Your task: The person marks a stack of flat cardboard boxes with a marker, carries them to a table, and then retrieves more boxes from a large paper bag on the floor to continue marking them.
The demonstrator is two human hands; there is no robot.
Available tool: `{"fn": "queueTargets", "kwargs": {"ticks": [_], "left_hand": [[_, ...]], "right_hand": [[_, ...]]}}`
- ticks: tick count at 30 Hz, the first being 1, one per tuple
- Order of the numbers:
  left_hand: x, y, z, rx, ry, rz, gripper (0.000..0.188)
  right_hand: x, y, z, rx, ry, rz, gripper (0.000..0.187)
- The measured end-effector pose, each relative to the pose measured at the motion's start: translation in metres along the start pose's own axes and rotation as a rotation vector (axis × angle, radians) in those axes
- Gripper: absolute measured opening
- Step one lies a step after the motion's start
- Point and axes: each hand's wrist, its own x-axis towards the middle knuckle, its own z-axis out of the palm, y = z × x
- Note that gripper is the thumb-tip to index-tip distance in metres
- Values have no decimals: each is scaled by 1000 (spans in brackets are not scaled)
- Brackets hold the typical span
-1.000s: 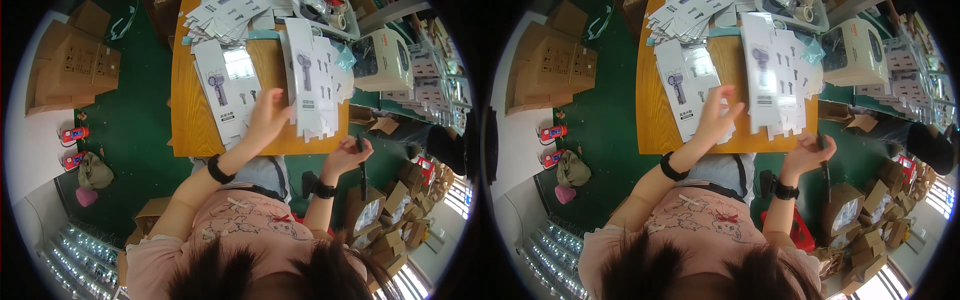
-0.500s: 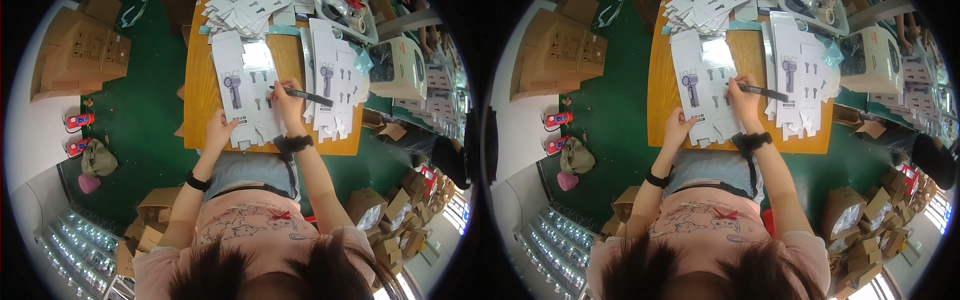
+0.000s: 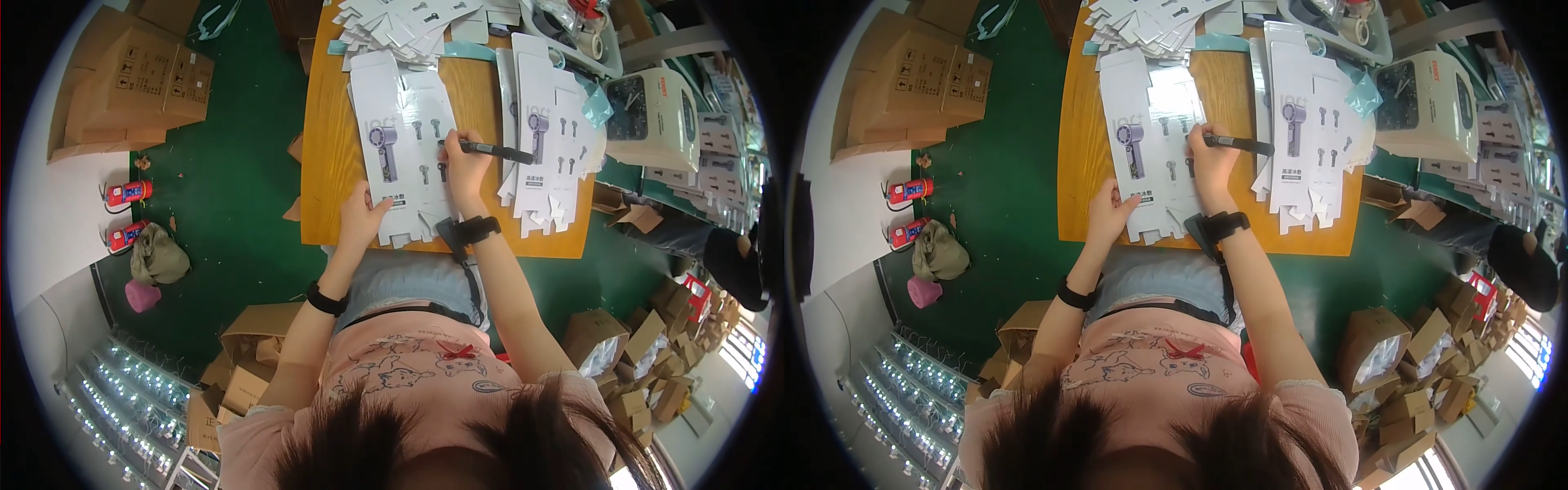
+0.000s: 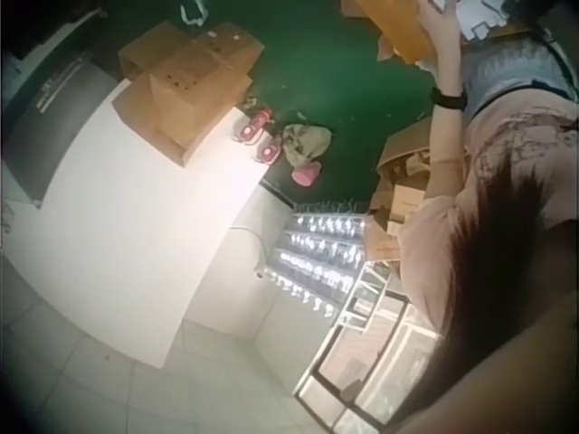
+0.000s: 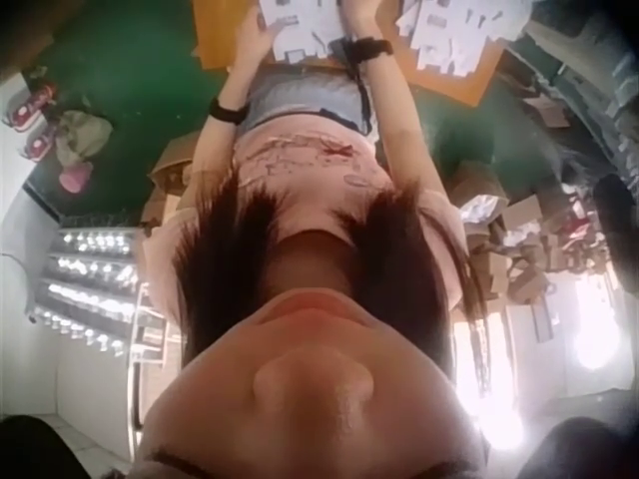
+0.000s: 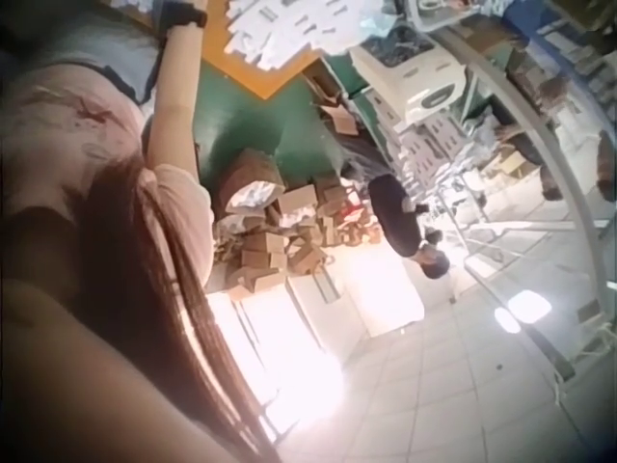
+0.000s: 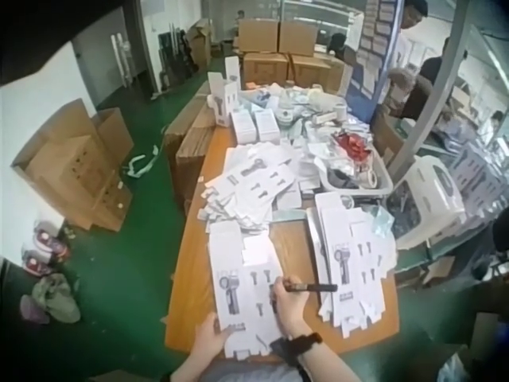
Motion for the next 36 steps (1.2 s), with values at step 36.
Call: {"fn": "queueTargets", "kwargs": {"ticks": [36], "left_hand": [[-19, 41, 15, -272, 186, 179, 24]], "right_hand": [[-54, -9, -76, 426, 214, 155, 5]]}}
